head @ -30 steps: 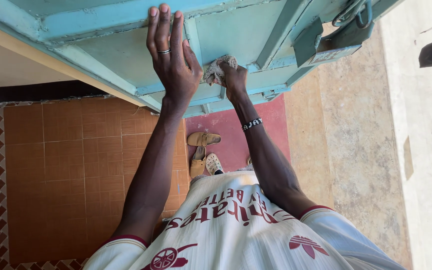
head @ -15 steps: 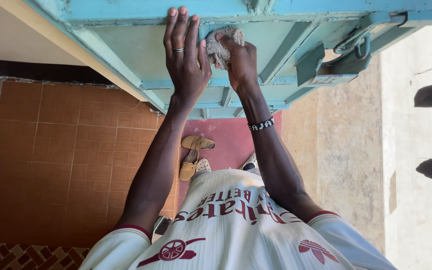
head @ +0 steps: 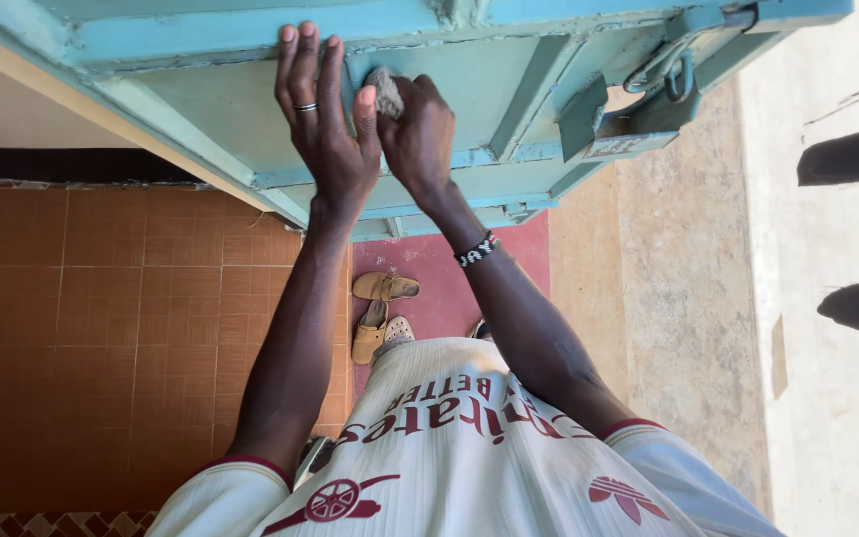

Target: Cleaning a metal gate using a cloth.

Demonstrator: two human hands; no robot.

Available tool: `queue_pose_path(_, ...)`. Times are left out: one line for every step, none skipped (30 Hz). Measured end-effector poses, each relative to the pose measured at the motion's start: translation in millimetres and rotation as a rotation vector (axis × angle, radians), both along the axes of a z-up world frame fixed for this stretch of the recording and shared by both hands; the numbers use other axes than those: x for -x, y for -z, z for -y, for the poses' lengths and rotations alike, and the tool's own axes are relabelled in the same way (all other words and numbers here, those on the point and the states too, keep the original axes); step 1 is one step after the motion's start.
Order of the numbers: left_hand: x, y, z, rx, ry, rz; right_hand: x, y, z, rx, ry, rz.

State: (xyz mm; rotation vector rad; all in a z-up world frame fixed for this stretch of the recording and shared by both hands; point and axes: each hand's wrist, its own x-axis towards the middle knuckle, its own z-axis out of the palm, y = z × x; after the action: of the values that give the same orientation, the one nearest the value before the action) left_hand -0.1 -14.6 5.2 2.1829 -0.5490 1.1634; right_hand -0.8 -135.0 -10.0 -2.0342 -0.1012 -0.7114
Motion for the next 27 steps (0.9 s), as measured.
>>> queue_pose_path(2.0,-2.8,-1.2,0.006,0.009,-0.002,0.5,11.8,-3.1,0.006,0.009,-0.002)
queue_pose_path(3.6,-5.3,-2.8,-0.011,0.002,0.002,0.7,23.8,-6.4,0.019,0.032,-0.047)
queue_pose_path(6.2,-6.8,-4.1,-0.028,-0.005,0.003,2.2,36.9,-9.1,0.033,0.055,-0.094)
queue_pose_path(5.7,-4.3,-3.4,-0.021,0.005,-0.003,4.6,45.1,-10.8,0.04,0.065,-0.1)
queue_pose_path(5.0,-2.2,-4.4,-0.018,0.013,-0.003,6.7,53.4,-14.3,0.025,0.089,-0.078)
queue_pose_path(4.0,0.0,-5.7,-0.014,0.02,-0.004,8.6,61.8,-18.1,0.012,0.113,-0.056)
queue_pose_path(3.7,0.1,-2.9,-0.013,0.025,-0.011,10.4,68.4,-18.5,0.013,0.118,-0.063)
queue_pose_path(3.5,0.1,-0.6,0.016,0.031,-0.019,12.3,74.9,-19.6,0.006,0.111,-0.075)
queue_pose_path(3.5,-0.4,-0.3,0.044,0.03,-0.025,13.7,81.0,-22.5,-0.001,0.098,-0.085)
queue_pose_path(4.1,0.3,2.6,0.044,0.028,-0.03,13.4,92.9,-22.7,0.0,0.096,-0.09)
queue_pose_path(3.9,0.0,4.3,0.056,0.015,-0.04,11.6,103.9,-24.2,0.004,0.101,-0.12)
queue_pose_path(4.2,-0.6,5.8,0.068,0.002,-0.051,10.3,114.6,-25.9,0.008,0.106,-0.149)
queue_pose_path(6.0,-1.8,6.0,0.065,-0.004,-0.048,8.5,127.4,-26.3,0.006,0.1,-0.147)
queue_pose_path(7.9,-2.9,6.3,0.051,-0.019,-0.061,6.8,140.1,-26.7,0.039,0.107,-0.198)
queue_pose_path(9.6,-4.0,6.0,0.032,-0.03,-0.074,5.3,153.3,-28.6,0.068,0.118,-0.251)
queue_pose_path(8.7,-3.8,3.3,0.024,-0.032,-0.072,1.6,161.8,-28.3,0.061,0.115,-0.25)
queue_pose_path(9.5,-2.4,1.2,-0.011,-0.04,-0.084,0.8,171.7,-27.8,0.102,0.11,-0.268)
queue_pose_path(10.2,-0.7,-0.5,-0.046,-0.047,-0.095,0.0,181.9,-27.0,0.144,0.105,-0.286)
queue_pose_path(11.9,-0.7,-2.3,-0.051,-0.043,-0.099,-0.9,190.2,-25.1,0.138,0.108,-0.29)
queue_pose_path(13.6,-1.0,-3.9,-0.07,-0.045,-0.116,-1.8,198.1,-23.0,0.163,0.077,-0.325)
queue_pose_path(13.0,-2.7,-3.4,-0.084,-0.046,-0.128,-6.0,204.2,-18.0,0.192,0.047,-0.354)
queue_pose_path(14.4,-4.6,-2.9,-0.085,-0.042,-0.127,-7.2,209.7,-12.9,0.191,0.051,-0.353)
queue_pose_path(14.5,-7.3,-2.9,-0.089,-0.035,-0.122,-10.6,214.3,-8.3,0.197,0.007,-0.313)
queue_pose_path(14.6,-10.0,-3.1,-0.093,-0.027,-0.118,-14.1,218.9,-4.0,0.203,-0.036,-0.272)
queue_pose_path(14.1,-11.0,-5.2,-0.096,-0.029,-0.117,-14.9,217.2,2.0,0.201,-0.037,-0.27)
queue_pose_path(13.6,-11.5,-7.6,-0.118,-0.03,-0.094,-15.8,216.0,7.6,0.24,-0.084,-0.246)
queue_pose_path(15.1,-10.2,-9.6,-0.138,-0.032,-0.075,-14.0,216.3,14.3,0.281,-0.133,-0.226)
